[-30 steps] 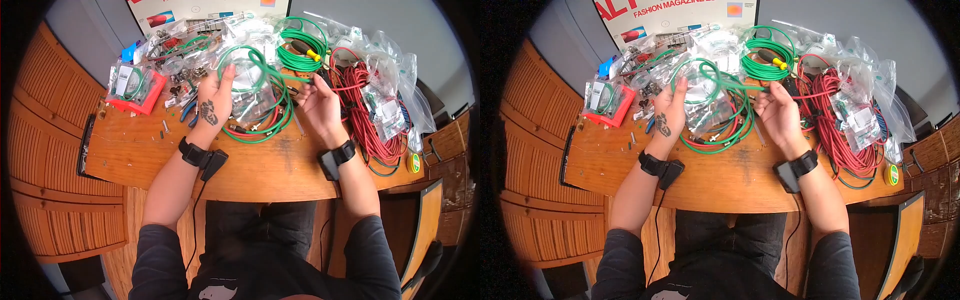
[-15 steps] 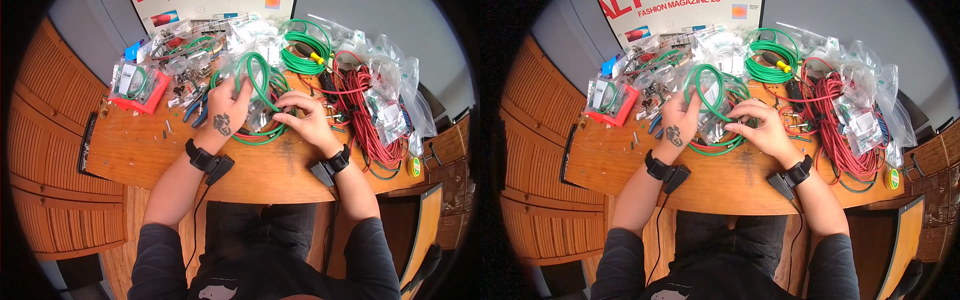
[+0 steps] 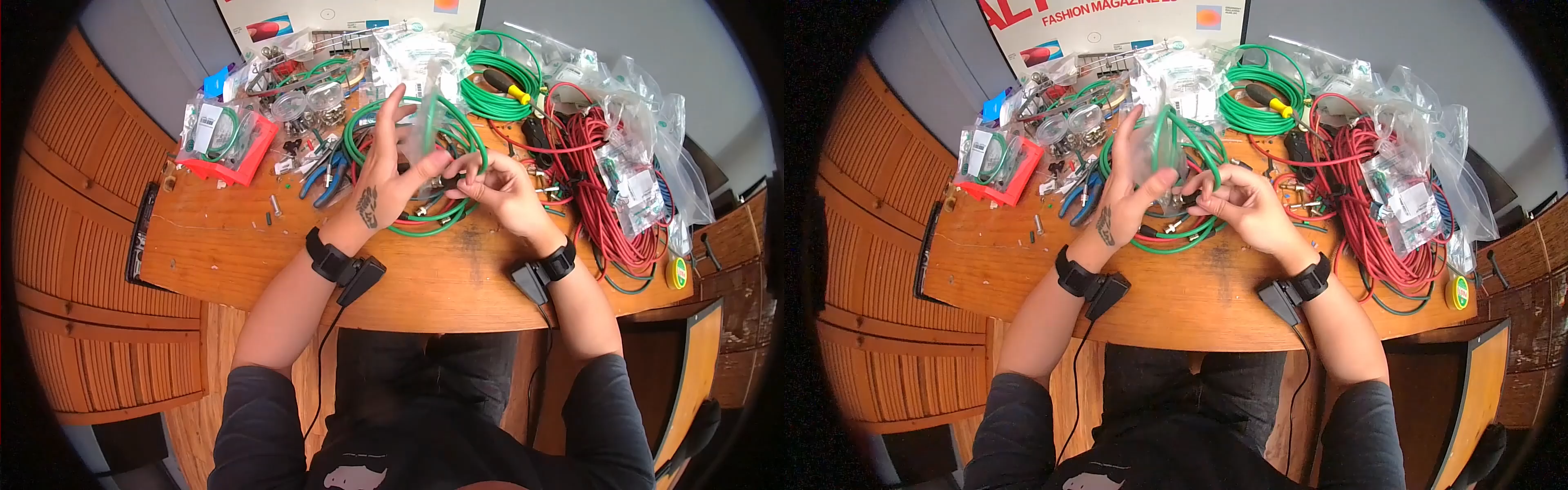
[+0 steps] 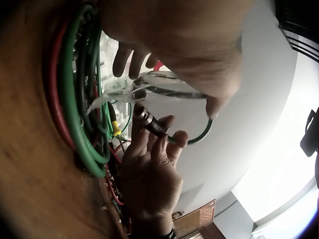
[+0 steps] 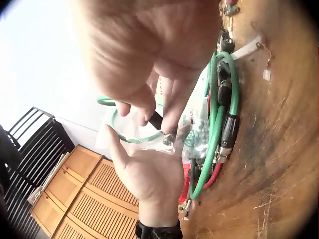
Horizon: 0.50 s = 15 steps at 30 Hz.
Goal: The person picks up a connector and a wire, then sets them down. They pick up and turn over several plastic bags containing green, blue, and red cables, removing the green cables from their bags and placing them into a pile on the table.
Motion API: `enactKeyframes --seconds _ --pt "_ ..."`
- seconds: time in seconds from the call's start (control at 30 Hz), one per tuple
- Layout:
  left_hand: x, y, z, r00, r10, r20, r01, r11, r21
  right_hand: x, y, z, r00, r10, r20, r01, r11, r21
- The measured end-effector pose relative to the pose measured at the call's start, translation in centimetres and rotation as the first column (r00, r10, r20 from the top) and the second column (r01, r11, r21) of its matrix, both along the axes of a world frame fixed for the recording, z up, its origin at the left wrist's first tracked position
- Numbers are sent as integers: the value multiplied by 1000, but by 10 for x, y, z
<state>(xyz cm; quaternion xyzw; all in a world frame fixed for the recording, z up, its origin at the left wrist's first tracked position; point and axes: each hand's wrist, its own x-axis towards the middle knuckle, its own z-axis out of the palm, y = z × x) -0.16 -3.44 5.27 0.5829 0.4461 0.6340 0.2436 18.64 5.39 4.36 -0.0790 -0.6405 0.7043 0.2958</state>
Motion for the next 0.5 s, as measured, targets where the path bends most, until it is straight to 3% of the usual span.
enactKeyframes --seconds 0.1,0.17,0.2,0.27,0.3,0.33,0.43,0.5 --pt "0 -1 4 992 -76 -101 78 997 23 3 3 0 999 41 31 -43 998 54" --pt "-1 0 4 985 -64 -160 70 997 33 3 3 5 994 110 11 -109 956 274" --pt "-1 0 4 974 -52 -218 63 997 43 3 4 4 994 112 12 -111 955 273" --pt "-7 0 6 959 -70 -276 94 993 75 3 6 -2 995 96 -27 -94 994 53" --pt "-9 0 7 939 -86 -332 127 986 105 3 10 -6 995 95 -27 -93 994 54" --pt "-9 -1 9 939 -87 -332 128 986 105 4 13 -9 991 109 -82 -114 992 -54" --pt "-7 -1 12 938 -2 -346 43 993 110 5 12 -9 988 57 -145 -91 965 -245" --pt "-8 3 6 975 133 -179 -130 991 29 3 8 -4 989 -4 -145 -44 944 -328"
